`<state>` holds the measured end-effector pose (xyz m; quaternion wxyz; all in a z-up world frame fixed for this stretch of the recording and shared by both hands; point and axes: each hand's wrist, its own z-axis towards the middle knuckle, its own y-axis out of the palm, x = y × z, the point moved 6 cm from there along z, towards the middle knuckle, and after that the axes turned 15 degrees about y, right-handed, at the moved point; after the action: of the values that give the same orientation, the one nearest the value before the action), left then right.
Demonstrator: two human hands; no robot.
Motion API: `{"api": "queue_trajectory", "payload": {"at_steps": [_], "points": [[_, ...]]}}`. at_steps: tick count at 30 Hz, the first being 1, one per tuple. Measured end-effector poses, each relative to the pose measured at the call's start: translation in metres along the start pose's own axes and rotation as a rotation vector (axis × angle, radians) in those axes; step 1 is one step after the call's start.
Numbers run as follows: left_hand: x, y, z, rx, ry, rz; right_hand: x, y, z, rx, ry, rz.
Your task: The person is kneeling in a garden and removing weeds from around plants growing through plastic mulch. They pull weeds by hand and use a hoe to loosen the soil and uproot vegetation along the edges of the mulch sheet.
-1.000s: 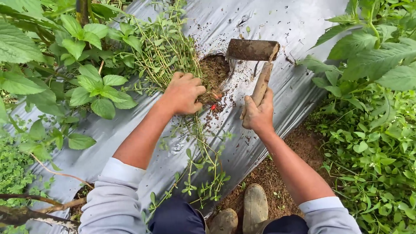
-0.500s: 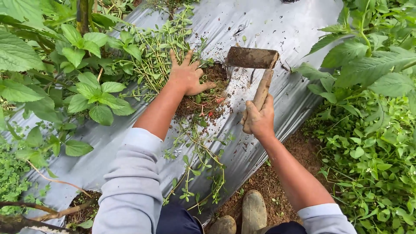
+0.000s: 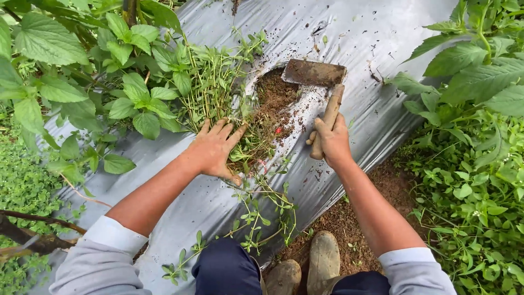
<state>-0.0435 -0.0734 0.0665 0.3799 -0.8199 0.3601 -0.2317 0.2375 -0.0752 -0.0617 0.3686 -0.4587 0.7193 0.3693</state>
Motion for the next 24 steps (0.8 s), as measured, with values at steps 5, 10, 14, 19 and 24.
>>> {"api": "queue_trajectory", "payload": {"at_steps": [5, 10, 14, 19, 24], "points": [[-0.035, -0.026, 0.004, 0.246, 0.047, 0.012, 0.001, -0.007, -0.007, 0.101, 0.028, -0.155], [-0.045, -0.062, 0.075, 0.592, -0.074, 0.004, -0.009, 0.0, -0.016, 0.203, -0.007, -0.323], [-0.042, -0.04, 0.153, 0.53, -0.149, -0.147, -0.007, -0.003, -0.016, 0.255, 0.019, -0.412], [-0.022, -0.047, 0.145, 0.534, -0.002, -0.106, -0.008, -0.004, -0.018, 0.223, 0.029, -0.43], [0.022, -0.074, 0.064, 0.27, 0.363, -0.409, -0.003, -0.008, -0.01, 0.218, -0.026, -0.435]]}}
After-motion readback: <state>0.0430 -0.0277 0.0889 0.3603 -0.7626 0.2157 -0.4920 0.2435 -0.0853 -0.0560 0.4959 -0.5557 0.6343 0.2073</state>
